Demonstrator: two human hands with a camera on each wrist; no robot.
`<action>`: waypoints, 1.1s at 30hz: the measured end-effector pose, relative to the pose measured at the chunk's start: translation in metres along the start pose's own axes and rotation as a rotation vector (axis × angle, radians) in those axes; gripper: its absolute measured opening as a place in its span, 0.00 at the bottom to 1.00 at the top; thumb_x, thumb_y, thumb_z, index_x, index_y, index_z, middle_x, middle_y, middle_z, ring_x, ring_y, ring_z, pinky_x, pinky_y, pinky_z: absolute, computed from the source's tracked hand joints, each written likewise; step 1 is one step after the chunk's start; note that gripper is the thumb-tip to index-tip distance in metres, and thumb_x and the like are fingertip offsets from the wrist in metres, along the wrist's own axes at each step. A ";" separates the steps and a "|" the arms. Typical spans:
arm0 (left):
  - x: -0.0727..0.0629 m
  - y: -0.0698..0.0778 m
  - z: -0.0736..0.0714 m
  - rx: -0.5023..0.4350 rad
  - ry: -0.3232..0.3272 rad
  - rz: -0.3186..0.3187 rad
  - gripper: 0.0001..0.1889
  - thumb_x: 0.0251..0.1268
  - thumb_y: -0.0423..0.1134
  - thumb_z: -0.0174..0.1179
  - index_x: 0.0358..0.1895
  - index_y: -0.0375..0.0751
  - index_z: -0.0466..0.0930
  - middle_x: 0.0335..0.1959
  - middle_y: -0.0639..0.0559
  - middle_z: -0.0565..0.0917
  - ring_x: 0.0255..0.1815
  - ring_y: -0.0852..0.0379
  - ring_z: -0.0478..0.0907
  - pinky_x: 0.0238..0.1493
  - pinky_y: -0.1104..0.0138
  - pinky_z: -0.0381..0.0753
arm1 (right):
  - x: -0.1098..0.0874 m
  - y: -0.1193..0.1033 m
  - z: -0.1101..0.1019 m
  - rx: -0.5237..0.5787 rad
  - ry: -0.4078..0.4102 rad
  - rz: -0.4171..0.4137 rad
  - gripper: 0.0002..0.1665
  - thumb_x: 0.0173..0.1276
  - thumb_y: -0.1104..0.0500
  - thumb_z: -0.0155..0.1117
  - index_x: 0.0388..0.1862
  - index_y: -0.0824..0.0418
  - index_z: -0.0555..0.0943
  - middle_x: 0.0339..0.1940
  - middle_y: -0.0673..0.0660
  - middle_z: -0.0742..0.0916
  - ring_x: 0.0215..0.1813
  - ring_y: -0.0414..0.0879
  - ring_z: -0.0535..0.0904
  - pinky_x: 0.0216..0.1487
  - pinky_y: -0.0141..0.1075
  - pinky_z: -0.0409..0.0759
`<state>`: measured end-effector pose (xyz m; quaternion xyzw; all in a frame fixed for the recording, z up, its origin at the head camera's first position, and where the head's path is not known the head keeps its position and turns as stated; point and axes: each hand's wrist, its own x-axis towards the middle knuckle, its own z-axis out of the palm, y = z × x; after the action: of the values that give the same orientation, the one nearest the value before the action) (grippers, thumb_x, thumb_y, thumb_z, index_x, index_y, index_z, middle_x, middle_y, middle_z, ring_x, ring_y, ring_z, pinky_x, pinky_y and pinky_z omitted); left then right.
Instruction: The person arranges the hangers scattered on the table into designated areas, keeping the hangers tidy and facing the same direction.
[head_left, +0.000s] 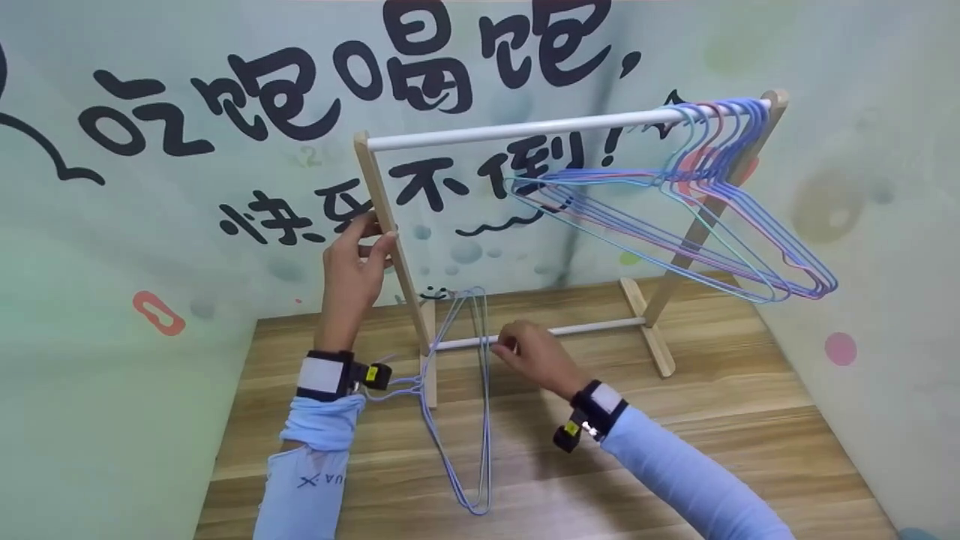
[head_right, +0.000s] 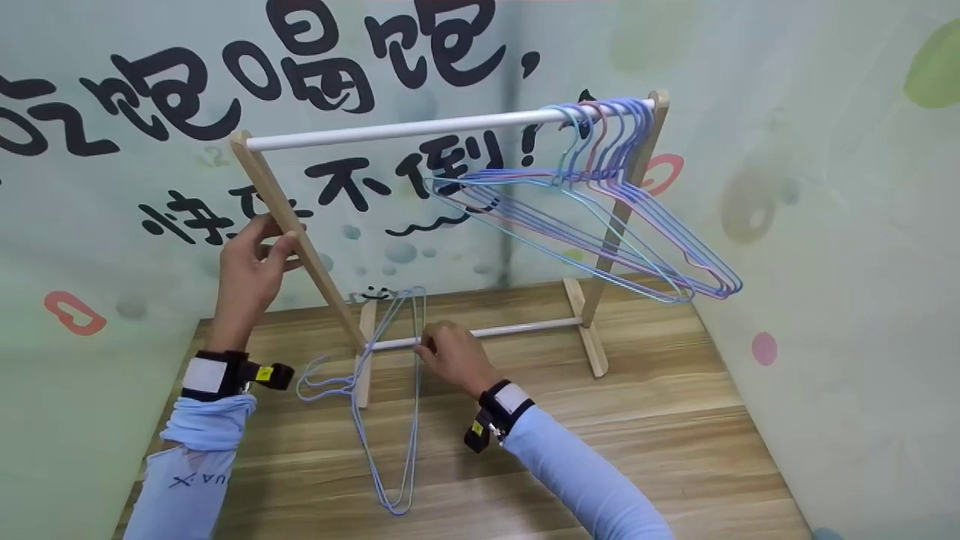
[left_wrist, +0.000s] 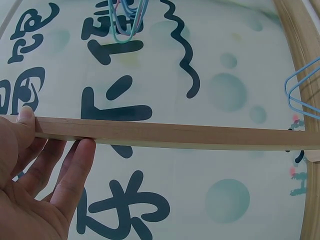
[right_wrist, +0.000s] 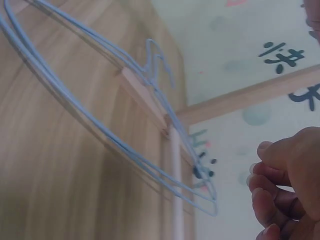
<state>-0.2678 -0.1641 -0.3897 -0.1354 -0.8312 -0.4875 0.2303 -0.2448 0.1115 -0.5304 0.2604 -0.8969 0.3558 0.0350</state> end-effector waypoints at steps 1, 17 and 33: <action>0.000 0.000 0.000 0.002 0.001 0.002 0.22 0.77 0.41 0.59 0.66 0.34 0.75 0.53 0.41 0.82 0.44 0.51 0.85 0.44 0.66 0.87 | 0.001 0.000 0.006 -0.007 -0.011 -0.001 0.05 0.72 0.58 0.69 0.35 0.57 0.84 0.30 0.47 0.82 0.31 0.40 0.78 0.32 0.33 0.81; -0.001 -0.001 -0.001 0.004 0.002 -0.006 0.22 0.77 0.41 0.59 0.67 0.34 0.75 0.53 0.41 0.82 0.44 0.50 0.84 0.44 0.68 0.86 | -0.003 -0.020 0.087 -0.026 -0.142 -0.010 0.05 0.70 0.60 0.70 0.41 0.60 0.84 0.34 0.50 0.82 0.36 0.42 0.77 0.37 0.30 0.80; -0.001 -0.002 0.000 -0.014 0.003 -0.004 0.23 0.77 0.43 0.59 0.68 0.35 0.74 0.53 0.42 0.82 0.43 0.50 0.85 0.44 0.68 0.86 | -0.011 -0.049 0.145 0.058 -0.129 0.047 0.16 0.69 0.57 0.71 0.47 0.64 0.78 0.36 0.50 0.76 0.33 0.41 0.73 0.32 0.30 0.77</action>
<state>-0.2674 -0.1654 -0.3917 -0.1348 -0.8276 -0.4940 0.2297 -0.1936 -0.0090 -0.6106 0.2624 -0.8925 0.3648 -0.0389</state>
